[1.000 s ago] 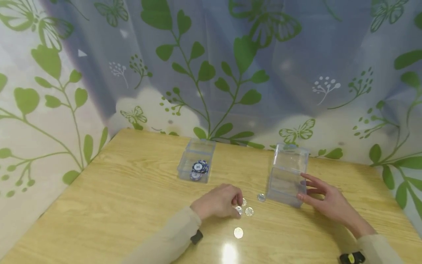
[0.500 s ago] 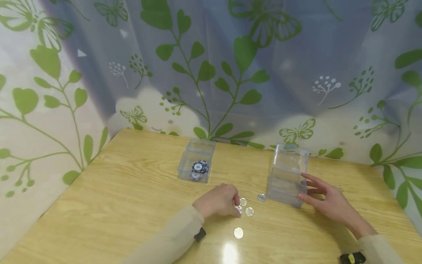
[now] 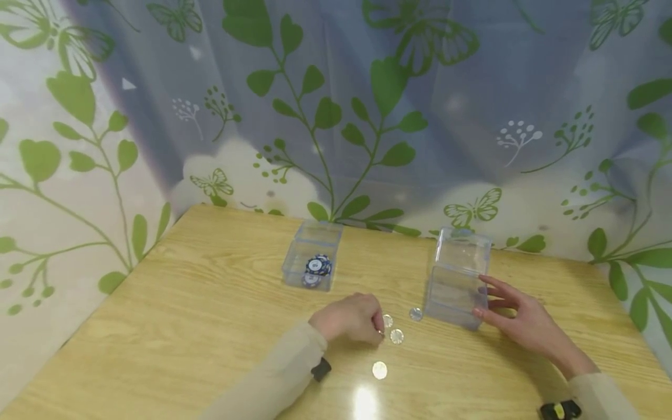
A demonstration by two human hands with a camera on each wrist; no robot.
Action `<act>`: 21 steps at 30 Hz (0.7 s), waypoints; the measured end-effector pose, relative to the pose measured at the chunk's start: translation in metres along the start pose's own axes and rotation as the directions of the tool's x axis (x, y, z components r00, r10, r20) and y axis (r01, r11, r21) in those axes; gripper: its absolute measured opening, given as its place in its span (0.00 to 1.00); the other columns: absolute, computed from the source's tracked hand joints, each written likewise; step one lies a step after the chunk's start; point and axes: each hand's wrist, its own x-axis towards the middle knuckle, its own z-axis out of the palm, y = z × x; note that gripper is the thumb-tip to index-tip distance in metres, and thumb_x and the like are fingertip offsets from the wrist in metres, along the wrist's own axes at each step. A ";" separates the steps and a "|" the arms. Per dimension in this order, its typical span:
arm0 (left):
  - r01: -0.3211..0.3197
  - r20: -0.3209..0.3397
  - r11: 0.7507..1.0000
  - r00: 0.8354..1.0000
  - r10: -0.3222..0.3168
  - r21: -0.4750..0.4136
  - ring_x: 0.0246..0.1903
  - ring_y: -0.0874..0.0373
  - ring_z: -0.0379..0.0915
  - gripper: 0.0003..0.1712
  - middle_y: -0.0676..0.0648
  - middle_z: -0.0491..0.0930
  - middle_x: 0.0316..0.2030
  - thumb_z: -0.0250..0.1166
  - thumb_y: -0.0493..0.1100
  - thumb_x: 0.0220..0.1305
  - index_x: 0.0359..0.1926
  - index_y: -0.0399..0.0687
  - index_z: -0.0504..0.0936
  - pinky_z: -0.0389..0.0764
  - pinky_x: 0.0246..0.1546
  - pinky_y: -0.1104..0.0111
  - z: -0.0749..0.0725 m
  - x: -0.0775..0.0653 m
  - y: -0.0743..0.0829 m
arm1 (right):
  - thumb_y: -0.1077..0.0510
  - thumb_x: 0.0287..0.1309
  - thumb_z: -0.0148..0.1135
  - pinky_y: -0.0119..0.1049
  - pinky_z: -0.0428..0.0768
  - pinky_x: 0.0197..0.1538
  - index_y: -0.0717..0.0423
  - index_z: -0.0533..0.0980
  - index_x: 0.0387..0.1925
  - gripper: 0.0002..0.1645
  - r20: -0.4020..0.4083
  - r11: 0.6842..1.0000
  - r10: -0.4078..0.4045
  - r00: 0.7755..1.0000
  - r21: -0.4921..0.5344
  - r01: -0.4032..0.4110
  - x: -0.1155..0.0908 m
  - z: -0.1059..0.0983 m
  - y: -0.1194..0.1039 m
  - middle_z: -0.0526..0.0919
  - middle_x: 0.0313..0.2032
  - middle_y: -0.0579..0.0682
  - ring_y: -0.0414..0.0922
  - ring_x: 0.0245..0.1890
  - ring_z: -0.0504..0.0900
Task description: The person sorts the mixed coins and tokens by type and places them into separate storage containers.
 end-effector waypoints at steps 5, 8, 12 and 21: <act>-0.063 -0.014 0.998 0.998 0.063 -0.025 0.17 0.67 0.61 0.13 0.60 0.68 0.15 0.66 0.42 0.52 0.15 0.56 0.74 0.64 0.19 0.76 -0.004 0.002 -0.007 | 0.43 0.62 0.57 0.29 0.79 0.37 0.41 0.53 0.72 0.41 -0.005 1.000 -0.006 1.000 0.008 0.006 -0.001 0.000 0.000 0.67 0.65 0.63 0.22 0.46 0.73; -0.095 -0.020 0.991 0.995 0.094 -0.095 0.20 0.68 0.69 0.06 0.60 0.76 0.21 0.69 0.44 0.53 0.24 0.56 0.80 0.71 0.24 0.77 -0.010 0.004 -0.011 | 0.43 0.63 0.56 0.31 0.79 0.37 0.42 0.52 0.73 0.41 -0.001 1.000 -0.003 1.000 0.002 0.003 -0.001 0.000 0.001 0.66 0.65 0.64 0.42 0.50 0.80; -0.126 -0.083 0.967 0.990 0.110 -0.222 0.23 0.66 0.75 0.05 0.58 0.79 0.23 0.70 0.47 0.54 0.29 0.55 0.81 0.75 0.26 0.75 -0.018 0.007 -0.014 | 0.43 0.63 0.56 0.31 0.79 0.37 0.41 0.52 0.73 0.41 -0.005 1.000 -0.002 1.000 0.002 0.002 0.000 0.001 0.001 0.66 0.65 0.65 0.56 0.52 0.78; -0.182 -0.214 0.828 0.974 0.077 -0.530 0.31 0.55 0.84 0.04 0.49 0.86 0.31 0.67 0.48 0.58 0.34 0.56 0.82 0.76 0.24 0.71 -0.023 0.016 -0.006 | 0.44 0.64 0.56 0.29 0.79 0.37 0.42 0.53 0.72 0.39 -0.009 1.000 -0.027 1.000 0.008 0.027 -0.001 0.000 0.002 0.66 0.66 0.62 0.15 0.43 0.67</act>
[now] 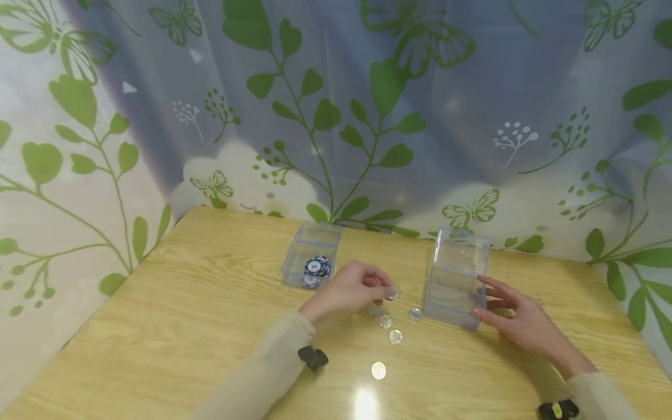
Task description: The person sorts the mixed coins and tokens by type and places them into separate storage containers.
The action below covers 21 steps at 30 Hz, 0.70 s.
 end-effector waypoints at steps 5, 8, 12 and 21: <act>-0.049 -0.028 0.999 0.998 0.048 -0.017 0.34 0.57 0.83 0.04 0.55 0.85 0.30 0.68 0.50 0.57 0.32 0.58 0.83 0.77 0.28 0.71 0.006 0.009 0.009 | 0.42 0.63 0.56 0.30 0.79 0.37 0.38 0.52 0.72 0.40 0.008 1.000 0.023 1.000 0.003 -0.023 0.001 0.001 -0.001 0.66 0.66 0.60 0.26 0.47 0.75; -0.071 -0.031 0.997 0.997 0.070 -0.031 0.33 0.61 0.80 0.03 0.58 0.83 0.30 0.68 0.50 0.57 0.32 0.59 0.84 0.77 0.31 0.72 0.013 0.018 0.014 | 0.42 0.63 0.55 0.31 0.80 0.37 0.37 0.51 0.72 0.40 0.015 1.000 0.026 1.000 0.010 -0.026 0.001 0.002 -0.002 0.67 0.65 0.60 0.41 0.50 0.79; -0.101 -0.066 0.995 0.993 0.101 -0.007 0.29 0.68 0.76 0.03 0.61 0.81 0.28 0.69 0.50 0.57 0.31 0.59 0.85 0.76 0.31 0.75 0.030 0.034 0.023 | 0.43 0.63 0.56 0.30 0.79 0.38 0.37 0.52 0.72 0.39 0.011 1.000 0.013 1.000 0.023 -0.013 0.000 0.001 -0.003 0.69 0.64 0.59 0.32 0.49 0.77; -0.103 -0.099 0.974 0.987 0.124 0.202 0.24 0.73 0.73 0.04 0.64 0.80 0.25 0.69 0.51 0.56 0.30 0.60 0.84 0.74 0.26 0.79 0.064 0.064 0.045 | 0.44 0.61 0.59 0.28 0.78 0.40 0.39 0.55 0.71 0.40 -0.019 1.000 0.013 1.000 0.028 -0.012 -0.001 -0.001 -0.003 0.71 0.63 0.59 0.18 0.45 0.69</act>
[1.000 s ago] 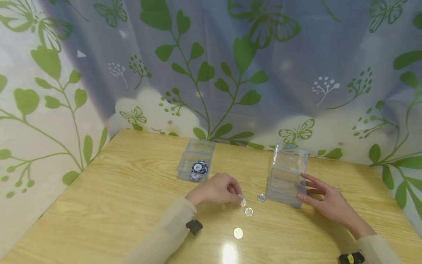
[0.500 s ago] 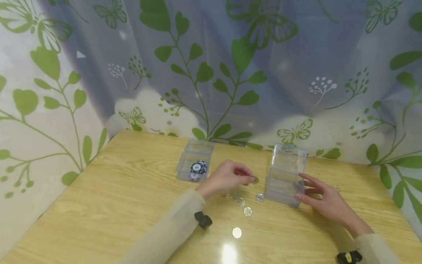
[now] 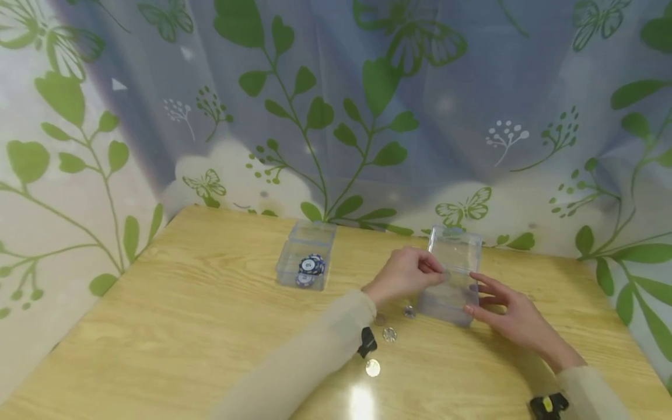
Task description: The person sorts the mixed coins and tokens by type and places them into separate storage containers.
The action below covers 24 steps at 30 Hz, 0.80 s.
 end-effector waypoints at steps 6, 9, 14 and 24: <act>0.042 0.026 0.998 0.999 -0.043 0.038 0.22 0.71 0.73 0.04 0.65 0.78 0.24 0.71 0.50 0.53 0.29 0.62 0.82 0.73 0.23 0.77 0.012 0.005 -0.001 | 0.44 0.62 0.58 0.28 0.79 0.39 0.40 0.55 0.72 0.40 0.007 1.000 0.004 1.000 0.008 -0.004 0.000 0.000 -0.001 0.71 0.63 0.61 0.15 0.44 0.67; 0.057 0.018 0.995 0.998 -0.058 0.077 0.21 0.71 0.72 0.04 0.65 0.78 0.23 0.70 0.50 0.54 0.28 0.63 0.82 0.73 0.21 0.77 0.015 0.005 0.000 | 0.43 0.62 0.58 0.29 0.79 0.38 0.39 0.54 0.72 0.40 0.011 1.000 0.010 1.000 0.007 -0.010 0.000 0.000 -0.001 0.70 0.63 0.60 0.15 0.44 0.67; 0.068 0.002 0.992 0.998 -0.069 0.105 0.20 0.72 0.72 0.05 0.65 0.78 0.22 0.71 0.49 0.53 0.27 0.62 0.81 0.72 0.21 0.77 0.018 0.006 0.001 | 0.43 0.62 0.58 0.30 0.80 0.39 0.41 0.54 0.72 0.40 0.007 1.000 0.014 1.000 -0.006 -0.014 0.000 -0.001 0.000 0.69 0.63 0.63 0.38 0.51 0.78; 0.049 -0.006 0.996 0.999 -0.049 0.081 0.20 0.72 0.72 0.05 0.65 0.79 0.22 0.71 0.48 0.53 0.26 0.62 0.81 0.72 0.21 0.77 0.021 0.007 -0.005 | 0.44 0.62 0.58 0.27 0.79 0.39 0.39 0.55 0.72 0.40 0.008 1.000 0.010 1.000 0.019 -0.010 0.000 -0.002 0.001 0.70 0.63 0.60 0.15 0.45 0.67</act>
